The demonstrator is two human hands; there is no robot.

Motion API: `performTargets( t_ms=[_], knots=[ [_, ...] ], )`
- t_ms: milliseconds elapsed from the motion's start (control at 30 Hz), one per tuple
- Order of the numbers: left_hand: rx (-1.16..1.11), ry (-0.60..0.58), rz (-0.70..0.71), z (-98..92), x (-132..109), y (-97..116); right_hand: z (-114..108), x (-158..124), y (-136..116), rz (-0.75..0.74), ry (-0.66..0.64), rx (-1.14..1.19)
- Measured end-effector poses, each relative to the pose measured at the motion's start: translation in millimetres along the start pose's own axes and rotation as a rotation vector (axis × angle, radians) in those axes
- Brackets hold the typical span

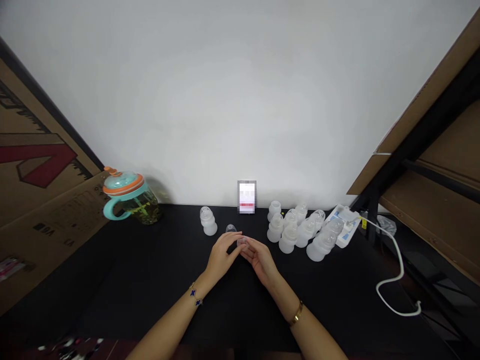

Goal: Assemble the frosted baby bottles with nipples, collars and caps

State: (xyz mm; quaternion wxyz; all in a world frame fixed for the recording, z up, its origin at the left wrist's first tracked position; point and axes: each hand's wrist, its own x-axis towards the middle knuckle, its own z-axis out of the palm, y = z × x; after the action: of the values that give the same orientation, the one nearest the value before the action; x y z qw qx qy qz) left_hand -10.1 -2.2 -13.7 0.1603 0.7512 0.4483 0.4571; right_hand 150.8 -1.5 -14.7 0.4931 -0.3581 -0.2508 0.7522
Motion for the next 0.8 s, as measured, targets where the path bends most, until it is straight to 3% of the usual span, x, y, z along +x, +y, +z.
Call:
performTargets(
  t_ms=[800],
  knots=[
    [-0.013,0.075,0.050,1.8,0.7,1.1,0.1,-0.2,0.1,0.007,0.016,-0.025]
  ],
)
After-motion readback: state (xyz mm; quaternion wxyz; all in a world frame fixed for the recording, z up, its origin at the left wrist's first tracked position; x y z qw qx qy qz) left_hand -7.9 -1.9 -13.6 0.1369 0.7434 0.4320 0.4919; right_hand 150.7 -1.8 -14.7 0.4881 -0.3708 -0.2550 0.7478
